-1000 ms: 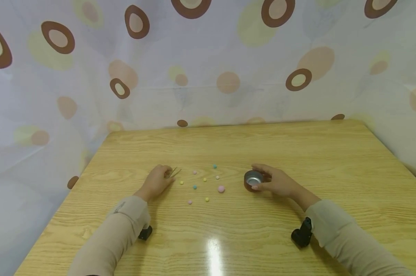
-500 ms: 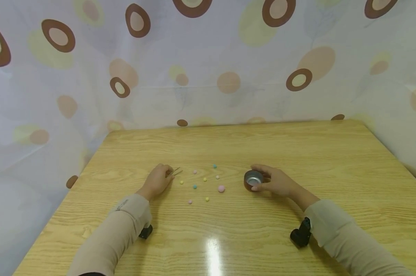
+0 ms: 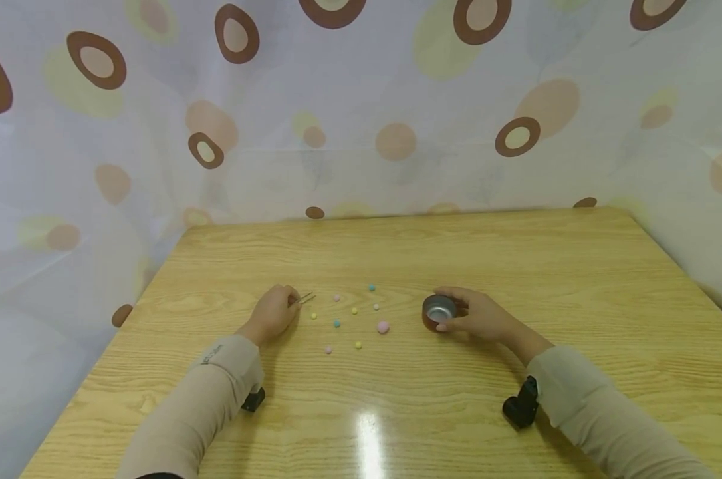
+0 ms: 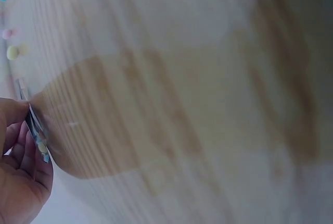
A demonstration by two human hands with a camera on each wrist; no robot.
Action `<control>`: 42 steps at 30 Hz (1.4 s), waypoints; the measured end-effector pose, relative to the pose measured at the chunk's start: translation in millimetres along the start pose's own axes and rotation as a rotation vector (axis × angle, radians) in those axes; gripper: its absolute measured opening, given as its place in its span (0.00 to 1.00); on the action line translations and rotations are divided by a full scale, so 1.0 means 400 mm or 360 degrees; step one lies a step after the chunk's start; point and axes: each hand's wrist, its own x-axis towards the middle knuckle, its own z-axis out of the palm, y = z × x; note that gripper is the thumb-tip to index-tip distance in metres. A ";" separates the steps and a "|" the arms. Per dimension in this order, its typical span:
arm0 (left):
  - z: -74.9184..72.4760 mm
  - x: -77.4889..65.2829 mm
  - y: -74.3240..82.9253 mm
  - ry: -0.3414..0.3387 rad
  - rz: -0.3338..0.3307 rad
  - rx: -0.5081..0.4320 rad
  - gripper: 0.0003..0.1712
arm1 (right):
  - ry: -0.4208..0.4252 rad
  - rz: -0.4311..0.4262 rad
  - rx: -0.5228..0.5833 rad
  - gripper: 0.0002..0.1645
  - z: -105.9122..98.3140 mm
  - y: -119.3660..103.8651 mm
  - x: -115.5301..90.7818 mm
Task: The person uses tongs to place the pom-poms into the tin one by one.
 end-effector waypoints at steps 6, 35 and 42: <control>-0.001 -0.005 0.000 -0.0036 -0.0009 0.0004 0.10 | -0.0002 -0.0001 -0.0005 0.41 0.003 0.007 0.002; -0.025 -0.012 -0.005 -0.0136 -0.0076 -0.0246 0.09 | 0.0012 0.0054 0.0027 0.40 0.004 -0.004 0.003; -0.031 -0.022 -0.003 -0.0139 -0.0018 -0.0263 0.10 | 0.0023 0.0087 0.0042 0.40 0.005 -0.001 0.003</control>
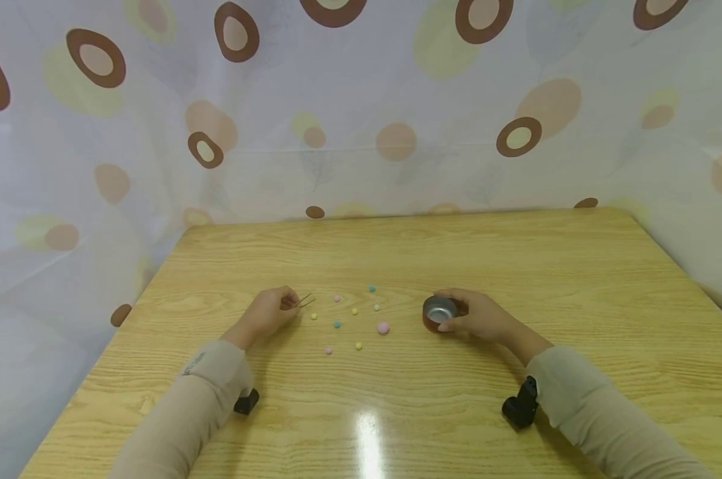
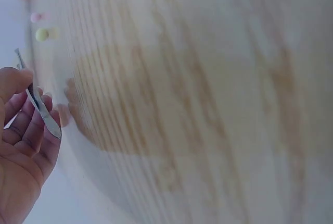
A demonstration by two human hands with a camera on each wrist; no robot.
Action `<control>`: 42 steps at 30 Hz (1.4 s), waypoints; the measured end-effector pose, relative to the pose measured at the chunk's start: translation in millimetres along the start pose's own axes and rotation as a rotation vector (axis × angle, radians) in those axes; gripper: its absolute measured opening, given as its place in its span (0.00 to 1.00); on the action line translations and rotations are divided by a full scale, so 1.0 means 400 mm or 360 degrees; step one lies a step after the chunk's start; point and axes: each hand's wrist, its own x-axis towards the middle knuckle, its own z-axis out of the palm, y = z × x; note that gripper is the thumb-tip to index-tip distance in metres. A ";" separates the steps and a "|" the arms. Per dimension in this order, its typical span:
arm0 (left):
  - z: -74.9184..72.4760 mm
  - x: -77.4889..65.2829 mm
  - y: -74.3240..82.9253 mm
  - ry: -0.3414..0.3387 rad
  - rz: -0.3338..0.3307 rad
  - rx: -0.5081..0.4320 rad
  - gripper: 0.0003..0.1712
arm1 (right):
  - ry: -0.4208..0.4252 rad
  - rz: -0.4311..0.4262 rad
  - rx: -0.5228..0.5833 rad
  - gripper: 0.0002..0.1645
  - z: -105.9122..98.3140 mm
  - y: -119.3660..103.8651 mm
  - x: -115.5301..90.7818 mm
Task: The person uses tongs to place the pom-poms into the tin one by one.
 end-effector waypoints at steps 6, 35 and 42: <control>-0.006 -0.009 -0.005 0.0031 0.0044 0.0016 0.10 | 0.0014 0.0011 -0.0019 0.39 0.000 -0.002 -0.001; -0.011 -0.059 -0.019 0.0049 0.0122 0.0025 0.11 | 0.0020 -0.0008 0.0027 0.38 0.008 0.012 -0.005; -0.009 -0.063 -0.022 0.0042 0.0142 0.0009 0.11 | 0.0042 0.0008 -0.0004 0.39 0.011 0.006 -0.006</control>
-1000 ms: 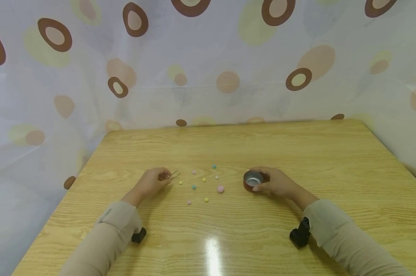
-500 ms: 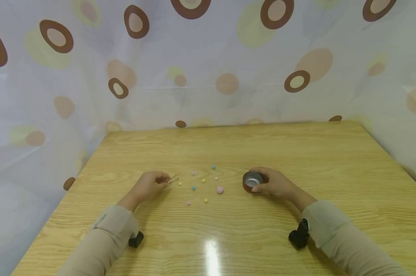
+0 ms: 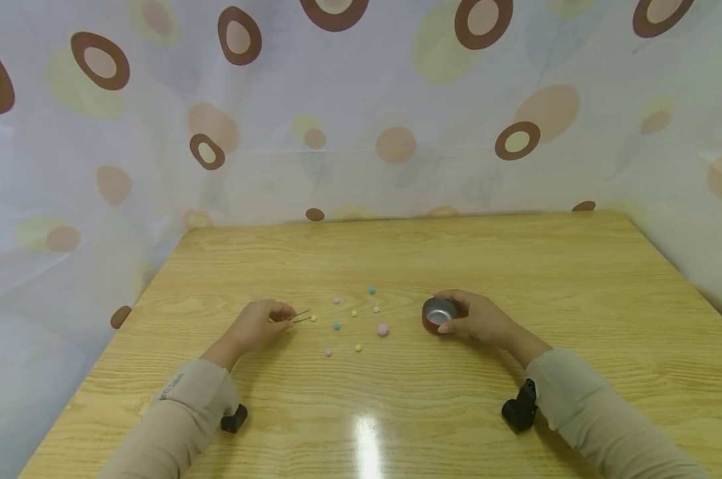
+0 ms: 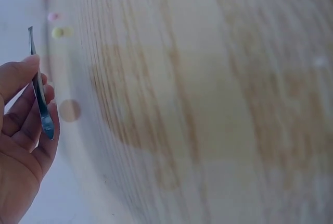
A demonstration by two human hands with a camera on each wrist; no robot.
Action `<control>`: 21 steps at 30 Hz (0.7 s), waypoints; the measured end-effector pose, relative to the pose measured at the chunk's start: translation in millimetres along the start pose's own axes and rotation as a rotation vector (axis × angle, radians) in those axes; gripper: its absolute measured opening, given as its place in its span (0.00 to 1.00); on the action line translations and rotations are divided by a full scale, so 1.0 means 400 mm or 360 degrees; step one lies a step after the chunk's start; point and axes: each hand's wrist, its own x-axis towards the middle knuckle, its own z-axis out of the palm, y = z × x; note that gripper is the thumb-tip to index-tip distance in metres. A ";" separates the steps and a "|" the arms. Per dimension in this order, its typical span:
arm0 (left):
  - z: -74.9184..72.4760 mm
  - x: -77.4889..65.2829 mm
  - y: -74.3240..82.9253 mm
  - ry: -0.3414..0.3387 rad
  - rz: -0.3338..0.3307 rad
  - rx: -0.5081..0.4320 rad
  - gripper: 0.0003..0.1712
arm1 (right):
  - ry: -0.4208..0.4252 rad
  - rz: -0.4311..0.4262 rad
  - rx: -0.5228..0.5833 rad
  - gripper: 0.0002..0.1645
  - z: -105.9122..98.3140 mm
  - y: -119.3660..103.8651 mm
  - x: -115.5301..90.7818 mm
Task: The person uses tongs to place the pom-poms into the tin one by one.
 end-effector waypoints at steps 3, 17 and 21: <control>0.001 0.000 0.000 -0.0006 0.0004 0.0014 0.11 | 0.0000 0.0011 0.0004 0.39 0.000 0.002 0.001; 0.007 0.010 0.002 -0.0064 0.0010 0.0095 0.11 | -0.0011 0.0028 -0.0016 0.40 -0.006 0.002 0.000; 0.009 0.013 0.002 -0.0079 0.0021 0.0111 0.11 | -0.0015 0.0040 -0.0025 0.39 -0.006 -0.001 0.000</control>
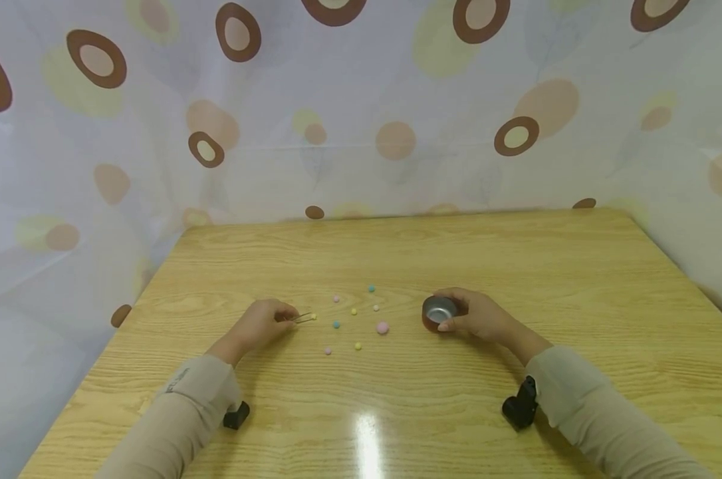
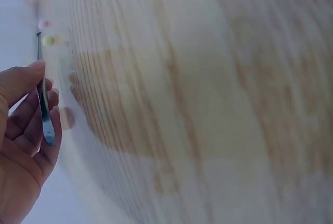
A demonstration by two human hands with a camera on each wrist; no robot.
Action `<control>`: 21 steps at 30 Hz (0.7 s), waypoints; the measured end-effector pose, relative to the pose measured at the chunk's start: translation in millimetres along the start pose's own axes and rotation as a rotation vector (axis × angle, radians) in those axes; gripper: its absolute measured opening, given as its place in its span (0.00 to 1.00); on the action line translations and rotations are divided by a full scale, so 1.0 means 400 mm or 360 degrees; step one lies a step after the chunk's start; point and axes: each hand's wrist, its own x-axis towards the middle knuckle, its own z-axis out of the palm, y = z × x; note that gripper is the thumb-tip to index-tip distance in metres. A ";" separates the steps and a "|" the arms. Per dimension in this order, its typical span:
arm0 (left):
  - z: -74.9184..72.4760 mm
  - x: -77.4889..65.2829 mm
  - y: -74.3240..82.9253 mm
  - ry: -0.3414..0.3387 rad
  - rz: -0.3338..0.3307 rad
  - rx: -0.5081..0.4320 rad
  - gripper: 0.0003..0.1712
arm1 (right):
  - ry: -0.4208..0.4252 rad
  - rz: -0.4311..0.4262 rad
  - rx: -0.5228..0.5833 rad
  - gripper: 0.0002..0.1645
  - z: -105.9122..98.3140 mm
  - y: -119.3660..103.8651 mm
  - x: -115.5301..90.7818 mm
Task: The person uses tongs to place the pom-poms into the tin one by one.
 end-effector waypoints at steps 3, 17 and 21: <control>0.001 0.002 0.002 -0.0009 0.0000 0.0012 0.10 | 0.0000 0.0005 0.0008 0.39 0.000 -0.003 -0.001; 0.003 0.004 0.004 -0.0017 0.0021 0.0074 0.09 | 0.0006 0.0006 -0.0015 0.39 0.000 -0.007 -0.003; 0.003 0.004 0.004 -0.0015 0.0022 0.0073 0.09 | 0.0009 -0.0002 -0.0025 0.39 -0.001 -0.005 -0.003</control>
